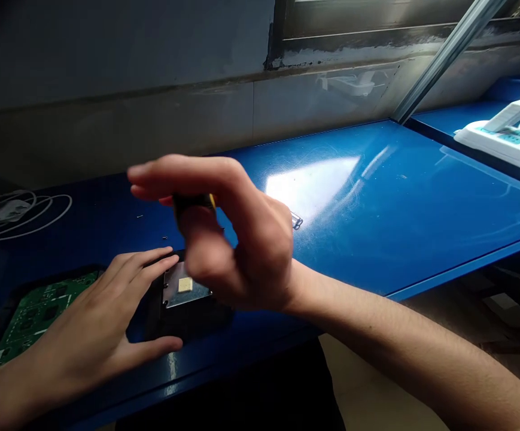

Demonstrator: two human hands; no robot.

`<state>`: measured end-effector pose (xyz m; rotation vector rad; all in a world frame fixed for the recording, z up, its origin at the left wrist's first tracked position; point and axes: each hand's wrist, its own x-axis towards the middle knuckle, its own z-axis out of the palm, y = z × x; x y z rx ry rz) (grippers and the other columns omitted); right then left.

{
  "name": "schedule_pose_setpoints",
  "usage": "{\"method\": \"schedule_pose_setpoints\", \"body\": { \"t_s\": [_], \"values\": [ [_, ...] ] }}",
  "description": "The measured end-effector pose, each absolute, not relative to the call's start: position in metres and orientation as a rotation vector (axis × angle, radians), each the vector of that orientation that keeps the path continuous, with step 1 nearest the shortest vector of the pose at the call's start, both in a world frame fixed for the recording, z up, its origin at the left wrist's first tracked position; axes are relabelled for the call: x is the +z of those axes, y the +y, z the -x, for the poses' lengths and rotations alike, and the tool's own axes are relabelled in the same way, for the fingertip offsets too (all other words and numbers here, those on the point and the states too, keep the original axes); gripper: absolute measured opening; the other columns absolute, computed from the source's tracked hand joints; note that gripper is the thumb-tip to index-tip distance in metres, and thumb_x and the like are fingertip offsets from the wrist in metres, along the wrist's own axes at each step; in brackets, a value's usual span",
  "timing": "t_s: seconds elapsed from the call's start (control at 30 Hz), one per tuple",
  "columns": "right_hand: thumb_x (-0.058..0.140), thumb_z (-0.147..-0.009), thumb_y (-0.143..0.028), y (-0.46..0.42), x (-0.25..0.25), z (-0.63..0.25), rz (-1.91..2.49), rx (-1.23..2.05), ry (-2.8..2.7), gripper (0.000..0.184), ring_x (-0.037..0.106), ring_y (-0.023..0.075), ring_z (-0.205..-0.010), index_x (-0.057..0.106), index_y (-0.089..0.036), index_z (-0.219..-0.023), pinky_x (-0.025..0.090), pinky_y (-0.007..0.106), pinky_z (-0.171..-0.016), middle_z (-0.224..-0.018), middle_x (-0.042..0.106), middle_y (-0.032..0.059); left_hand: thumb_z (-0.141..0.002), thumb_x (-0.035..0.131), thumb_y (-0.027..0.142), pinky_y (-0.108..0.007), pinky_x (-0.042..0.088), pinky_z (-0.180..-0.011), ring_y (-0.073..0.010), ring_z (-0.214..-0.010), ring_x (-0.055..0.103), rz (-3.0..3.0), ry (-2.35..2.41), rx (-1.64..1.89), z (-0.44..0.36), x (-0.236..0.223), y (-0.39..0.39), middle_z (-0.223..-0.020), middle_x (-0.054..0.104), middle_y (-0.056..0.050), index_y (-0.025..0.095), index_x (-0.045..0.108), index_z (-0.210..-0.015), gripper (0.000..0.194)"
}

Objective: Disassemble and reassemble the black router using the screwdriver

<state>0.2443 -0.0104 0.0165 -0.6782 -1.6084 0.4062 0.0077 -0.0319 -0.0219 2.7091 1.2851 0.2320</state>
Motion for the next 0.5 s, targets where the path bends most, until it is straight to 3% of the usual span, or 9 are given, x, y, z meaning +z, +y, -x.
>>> {"method": "schedule_pose_setpoints", "body": {
  "t_s": [0.07, 0.13, 0.2, 0.27, 0.4, 0.5],
  "values": [
    [0.042, -0.104, -0.011, -0.0096, 0.0144, -0.2445, 0.641, 0.416, -1.555, 0.031, 0.075, 0.0203, -0.100, 0.066, -0.029, -0.113, 0.068, 0.040, -0.079, -0.113, 0.075, -0.0008, -0.084, 0.076, 0.064, -0.055, 0.056, -0.102, -0.0407, -0.137, 0.052, -2.698, 1.290, 0.228, -0.0088, -0.0216, -0.0312, -0.152, 0.052, -0.014, 0.027, 0.037, -0.154, 0.089],
    [0.057, -0.102, -0.022, -0.0075, 0.0128, -0.2462, 0.618, 0.280, -1.611, 0.018, 0.072, 0.0211, -0.093, 0.070, -0.031, -0.112, 0.067, 0.039, -0.075, -0.108, 0.074, 0.0000, -0.083, 0.078, 0.062, -0.054, 0.058, -0.099, -0.0402, -0.133, 0.055, -2.687, 1.297, 0.225, -0.0094, -0.0212, -0.0313, -0.149, 0.055, -0.014, 0.026, 0.039, -0.153, 0.087],
    [0.070, -0.097, -0.028, -0.0068, 0.0126, -0.2472, 0.648, 0.150, -1.677, 0.017, 0.070, 0.0201, -0.086, 0.073, -0.032, -0.113, 0.067, 0.037, -0.073, -0.105, 0.073, 0.0005, -0.083, 0.078, 0.061, -0.054, 0.059, -0.097, -0.0398, -0.131, 0.056, -2.688, 1.299, 0.229, -0.0091, -0.0210, -0.0318, -0.148, 0.056, -0.014, 0.026, 0.040, -0.152, 0.086],
    [0.065, -0.100, -0.024, -0.0083, 0.0134, -0.2457, 0.715, 0.159, -1.673, 0.022, 0.070, 0.0191, -0.085, 0.074, -0.033, -0.117, 0.066, 0.035, -0.074, -0.105, 0.074, 0.0006, -0.084, 0.077, 0.062, -0.055, 0.059, -0.098, -0.0401, -0.134, 0.054, -2.695, 1.293, 0.230, -0.0082, -0.0212, -0.0325, -0.151, 0.054, -0.014, 0.026, 0.039, -0.153, 0.087],
    [0.036, -0.107, -0.015, -0.0095, 0.0144, -0.2404, 0.716, 0.333, -1.537, 0.045, 0.075, 0.0195, -0.096, 0.073, -0.036, -0.121, 0.066, 0.036, -0.082, -0.114, 0.077, -0.0007, -0.085, 0.075, 0.066, -0.055, 0.059, -0.098, -0.0409, -0.137, 0.052, -2.695, 1.292, 0.231, -0.0072, -0.0211, -0.0329, -0.154, 0.052, -0.015, 0.026, 0.038, -0.154, 0.088],
    [0.053, -0.106, -0.034, -0.0054, 0.0137, -0.2427, 0.611, 0.256, -1.594, 0.025, 0.073, 0.0205, -0.088, 0.074, -0.038, -0.118, 0.066, 0.037, -0.076, -0.109, 0.075, -0.0002, -0.082, 0.077, 0.066, -0.055, 0.061, -0.094, -0.0409, -0.132, 0.055, -2.683, 1.291, 0.241, -0.0085, -0.0194, -0.0326, -0.149, 0.055, -0.015, 0.026, 0.042, -0.150, 0.086]
  ]
}}
